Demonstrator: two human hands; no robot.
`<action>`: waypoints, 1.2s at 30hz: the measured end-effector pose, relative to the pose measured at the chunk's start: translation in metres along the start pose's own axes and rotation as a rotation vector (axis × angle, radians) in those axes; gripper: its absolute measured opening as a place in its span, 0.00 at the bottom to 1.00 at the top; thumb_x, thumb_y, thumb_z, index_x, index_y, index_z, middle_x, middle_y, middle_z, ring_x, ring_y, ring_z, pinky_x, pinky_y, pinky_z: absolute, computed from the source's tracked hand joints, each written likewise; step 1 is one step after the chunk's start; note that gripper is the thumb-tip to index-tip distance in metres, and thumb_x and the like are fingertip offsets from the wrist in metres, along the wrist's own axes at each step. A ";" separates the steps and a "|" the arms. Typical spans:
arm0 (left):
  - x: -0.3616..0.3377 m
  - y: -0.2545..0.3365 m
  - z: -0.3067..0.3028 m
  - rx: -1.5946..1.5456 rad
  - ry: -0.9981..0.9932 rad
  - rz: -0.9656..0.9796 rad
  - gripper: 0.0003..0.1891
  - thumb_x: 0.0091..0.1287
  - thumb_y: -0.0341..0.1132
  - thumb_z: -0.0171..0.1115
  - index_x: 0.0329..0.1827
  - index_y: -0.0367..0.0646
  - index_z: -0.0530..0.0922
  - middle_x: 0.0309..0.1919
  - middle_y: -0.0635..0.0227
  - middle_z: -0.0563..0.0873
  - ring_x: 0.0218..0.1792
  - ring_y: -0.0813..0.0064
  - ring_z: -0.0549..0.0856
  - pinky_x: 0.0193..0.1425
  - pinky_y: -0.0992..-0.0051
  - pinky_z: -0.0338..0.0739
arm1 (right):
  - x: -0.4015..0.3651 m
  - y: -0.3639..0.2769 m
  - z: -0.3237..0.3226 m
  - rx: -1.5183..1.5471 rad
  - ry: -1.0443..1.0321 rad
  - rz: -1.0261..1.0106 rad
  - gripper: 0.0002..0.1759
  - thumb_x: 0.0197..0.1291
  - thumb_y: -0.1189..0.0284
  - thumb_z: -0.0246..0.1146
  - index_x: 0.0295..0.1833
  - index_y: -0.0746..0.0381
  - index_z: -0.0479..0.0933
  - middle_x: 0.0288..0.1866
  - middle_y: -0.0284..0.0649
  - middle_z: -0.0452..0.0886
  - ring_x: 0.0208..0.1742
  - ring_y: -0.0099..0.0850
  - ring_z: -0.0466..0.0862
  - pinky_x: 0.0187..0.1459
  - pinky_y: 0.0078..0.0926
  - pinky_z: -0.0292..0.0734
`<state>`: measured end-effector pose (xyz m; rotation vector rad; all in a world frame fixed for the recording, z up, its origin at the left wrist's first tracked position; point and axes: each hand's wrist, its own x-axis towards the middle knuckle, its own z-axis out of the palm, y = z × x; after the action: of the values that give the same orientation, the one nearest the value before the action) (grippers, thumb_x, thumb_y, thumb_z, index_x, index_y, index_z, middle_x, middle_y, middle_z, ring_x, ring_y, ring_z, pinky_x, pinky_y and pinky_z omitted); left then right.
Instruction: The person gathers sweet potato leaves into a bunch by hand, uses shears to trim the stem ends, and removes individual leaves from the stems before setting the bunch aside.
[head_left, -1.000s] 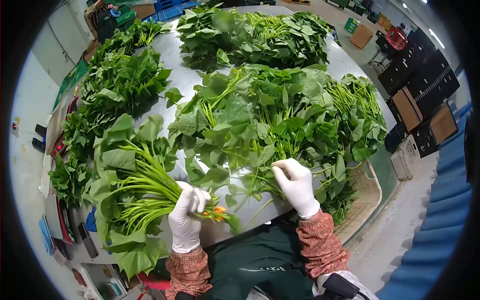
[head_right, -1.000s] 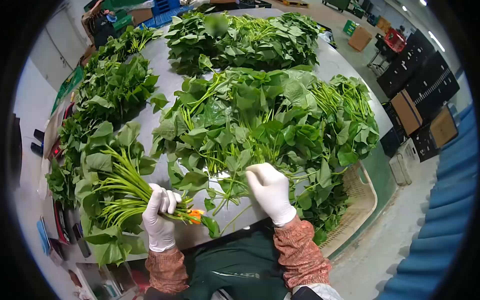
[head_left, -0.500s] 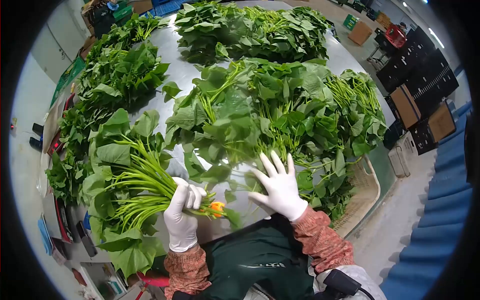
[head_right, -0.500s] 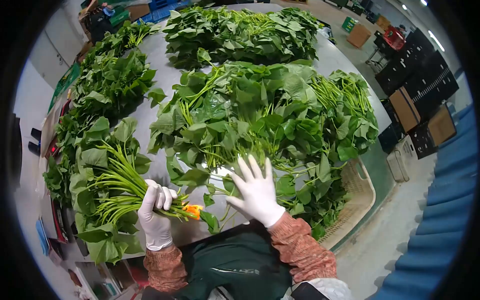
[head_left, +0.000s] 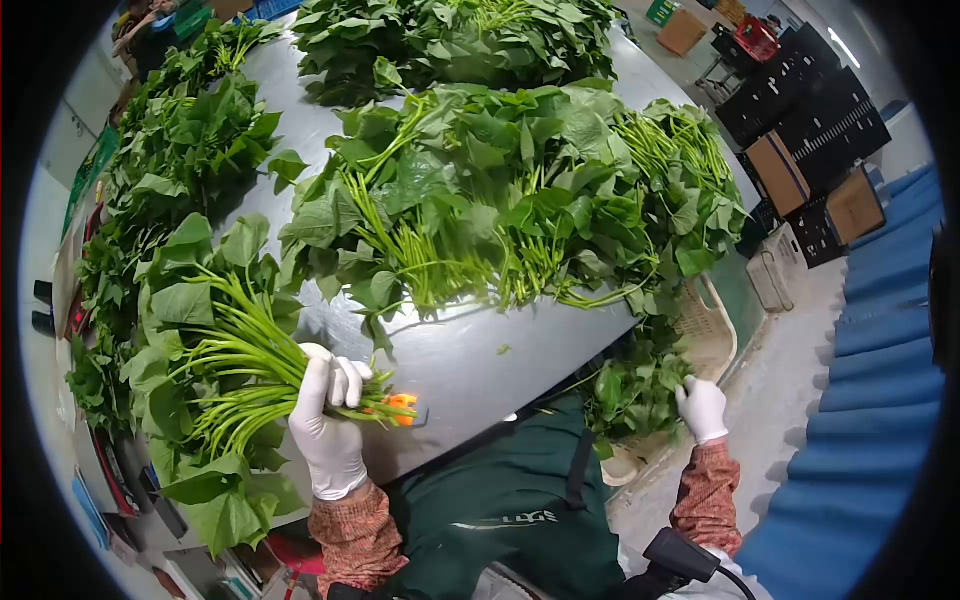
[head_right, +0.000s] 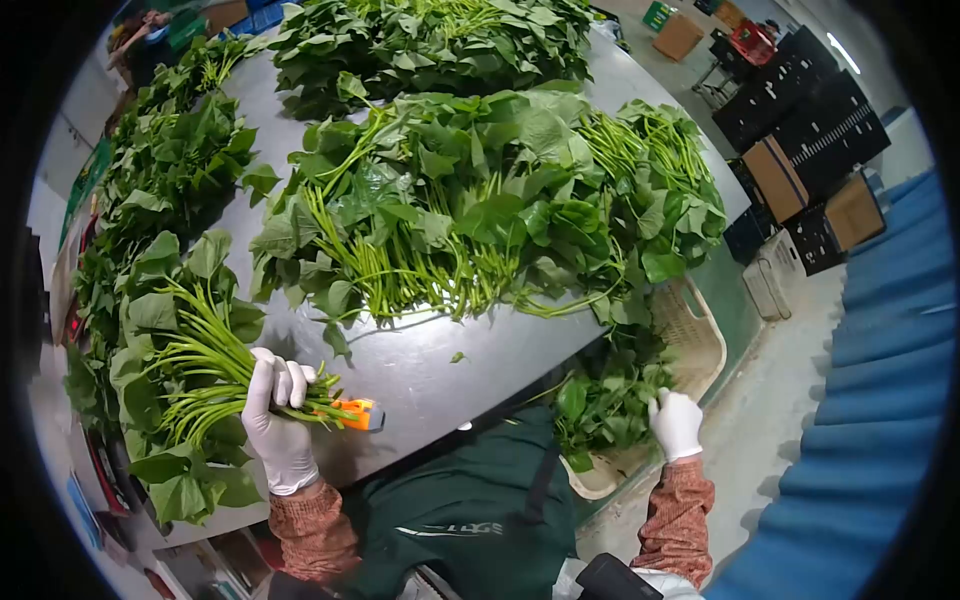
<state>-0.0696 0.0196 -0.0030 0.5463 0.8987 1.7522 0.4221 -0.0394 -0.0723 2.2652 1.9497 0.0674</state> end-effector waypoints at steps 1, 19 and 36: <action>0.001 0.000 0.001 0.005 -0.003 -0.001 0.05 0.72 0.31 0.52 0.40 0.39 0.72 0.19 0.78 0.61 0.21 0.82 0.64 0.39 0.74 0.70 | 0.004 -0.003 -0.012 0.140 -0.003 0.039 0.15 0.58 0.63 0.63 0.25 0.62 0.74 0.23 0.52 0.78 0.30 0.52 0.80 0.32 0.49 0.74; -0.019 -0.003 0.033 0.112 -0.023 -0.068 0.04 0.71 0.29 0.51 0.37 0.40 0.72 0.17 0.77 0.63 0.20 0.80 0.65 0.39 0.72 0.73 | 0.133 -0.263 -0.085 0.351 0.254 -0.203 0.58 0.49 0.47 0.70 0.75 0.68 0.51 0.41 0.49 0.75 0.40 0.40 0.79 0.38 0.34 0.79; -0.018 0.004 0.016 -0.062 -0.022 -0.176 0.05 0.72 0.31 0.54 0.36 0.40 0.71 0.19 0.77 0.63 0.22 0.79 0.67 0.41 0.72 0.72 | 0.136 -0.195 -0.164 1.243 0.705 -0.238 0.36 0.55 0.84 0.58 0.71 0.74 0.58 0.66 0.54 0.70 0.67 0.37 0.70 0.67 0.29 0.63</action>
<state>-0.0541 0.0073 0.0112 0.4314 0.8484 1.6065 0.2304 0.1368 0.0530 2.8542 3.2599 -0.6313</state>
